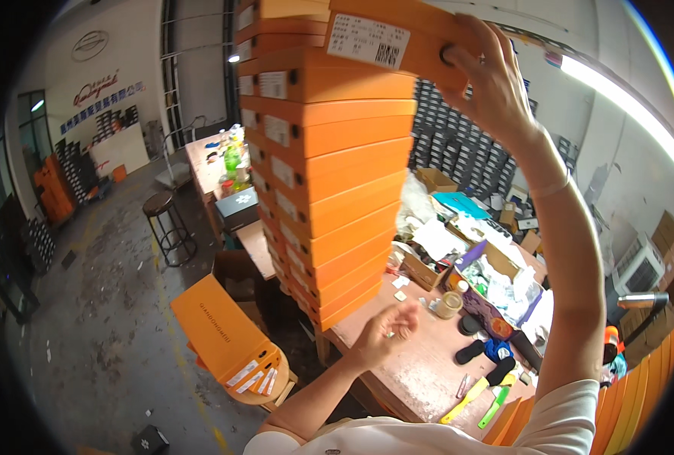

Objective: Inspecting, cleaning with a brush and cloth, and packaging various pairs of shoes into boxes with tissue paper and dust bags.

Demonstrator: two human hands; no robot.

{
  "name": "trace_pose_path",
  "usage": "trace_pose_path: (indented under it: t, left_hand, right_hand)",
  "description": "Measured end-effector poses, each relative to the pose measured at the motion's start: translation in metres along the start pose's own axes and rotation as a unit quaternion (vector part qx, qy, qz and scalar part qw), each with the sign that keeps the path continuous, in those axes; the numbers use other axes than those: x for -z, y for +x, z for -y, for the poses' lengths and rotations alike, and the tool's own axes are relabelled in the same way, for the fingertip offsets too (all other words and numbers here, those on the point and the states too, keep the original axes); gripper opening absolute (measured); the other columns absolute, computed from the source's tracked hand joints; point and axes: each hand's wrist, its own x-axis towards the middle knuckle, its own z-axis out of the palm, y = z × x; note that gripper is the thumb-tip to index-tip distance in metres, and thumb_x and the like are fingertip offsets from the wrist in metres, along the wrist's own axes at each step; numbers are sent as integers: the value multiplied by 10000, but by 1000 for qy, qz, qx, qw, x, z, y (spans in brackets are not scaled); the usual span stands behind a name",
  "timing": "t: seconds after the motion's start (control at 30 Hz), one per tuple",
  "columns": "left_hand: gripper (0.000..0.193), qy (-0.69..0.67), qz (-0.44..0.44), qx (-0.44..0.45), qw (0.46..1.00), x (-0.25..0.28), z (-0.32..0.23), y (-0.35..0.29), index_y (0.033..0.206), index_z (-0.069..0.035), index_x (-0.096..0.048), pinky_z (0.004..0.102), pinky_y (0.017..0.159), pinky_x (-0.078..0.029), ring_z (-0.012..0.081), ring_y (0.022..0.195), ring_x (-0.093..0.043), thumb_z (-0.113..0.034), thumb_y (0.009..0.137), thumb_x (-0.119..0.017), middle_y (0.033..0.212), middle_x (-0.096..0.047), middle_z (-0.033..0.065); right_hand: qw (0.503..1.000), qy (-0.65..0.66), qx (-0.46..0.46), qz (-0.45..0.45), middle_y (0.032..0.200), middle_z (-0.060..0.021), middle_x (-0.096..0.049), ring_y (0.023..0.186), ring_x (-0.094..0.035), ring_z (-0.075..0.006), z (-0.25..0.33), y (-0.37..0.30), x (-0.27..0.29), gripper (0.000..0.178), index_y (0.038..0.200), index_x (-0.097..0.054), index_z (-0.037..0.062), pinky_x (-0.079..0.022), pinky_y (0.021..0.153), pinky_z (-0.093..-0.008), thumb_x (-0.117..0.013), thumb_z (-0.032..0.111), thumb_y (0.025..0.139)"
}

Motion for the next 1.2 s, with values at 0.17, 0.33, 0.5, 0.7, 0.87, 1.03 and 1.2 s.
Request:
trace_pose_path:
  t: [0.17, 0.33, 0.5, 0.7, 0.87, 1.03, 1.2]
  left_hand:
    - [893, -246, -93, -42, 964, -8, -8, 48, 1495, -131, -218, 489, 1066, -336, 305, 1331, -363, -687, 851, -490, 1464, -333, 154]
    - [811, -454, 28, 42, 890, 34, 70, 37, 1432, -93, -364, 512, 1065, -336, 321, 1310, -396, -695, 888, -393, 1437, -404, 140]
    - [653, -318, -133, 317, 884, 26, 178, -14, 1388, -75, -428, 404, 1003, -427, 238, 1225, -494, -550, 941, -470, 1353, -502, 122]
    - [608, 20, -14, 584, 812, 40, 290, 9, 1400, -31, -397, 567, 1045, -270, 294, 1406, -238, -457, 976, -481, 1514, -301, 153]
    - [504, -169, -38, 529, 831, 44, 309, 30, 1311, -35, -488, 379, 1006, -378, 236, 1216, -473, -287, 908, -655, 1325, -510, 120]
    - [524, 67, 66, 409, 908, 76, 309, 63, 1334, -32, -470, 343, 1024, -378, 237, 1242, -463, -278, 910, -655, 1333, -500, 142]
    - [486, 97, -76, 416, 901, 151, 268, 120, 1345, -16, -465, 394, 1073, -341, 280, 1280, -439, -216, 929, -615, 1358, -470, 193]
  right_hand:
    - [985, 129, -118, -15, 1332, -188, -446, 1213, -430, -452, 65, -149, 89, 356, 920, -649, 85, -445, 976, -506, -833, 146, 622]
    - [839, 471, -269, 34, 1180, -183, -552, 1158, -515, -407, 197, -300, 167, 299, 725, -550, 34, -414, 1011, -528, -825, 141, 676]
    - [689, 453, -505, 256, 1003, -158, -579, 1082, -570, -359, 305, -396, 211, 281, 707, -518, 19, -430, 992, -521, -789, 93, 717]
    - [453, 100, -840, 281, 968, -172, -625, 932, -620, -288, 392, -526, 186, 304, 835, -590, -33, -502, 794, -340, -742, 230, 821]
    - [52, 258, -957, 120, 885, -70, -659, 750, -649, -132, 334, -521, 180, 321, 961, -588, 4, -522, 621, -251, -701, 292, 875]
    - [131, 273, -950, 72, 930, -97, -656, 778, -658, -160, 307, -418, 126, 356, 1122, -539, -9, -531, 653, -268, -641, 262, 916]
    - [423, 328, -732, 421, 1166, -223, -588, 1030, -603, -319, 340, -405, 92, 638, 1349, -408, -29, -486, 865, -385, -688, 258, 852]
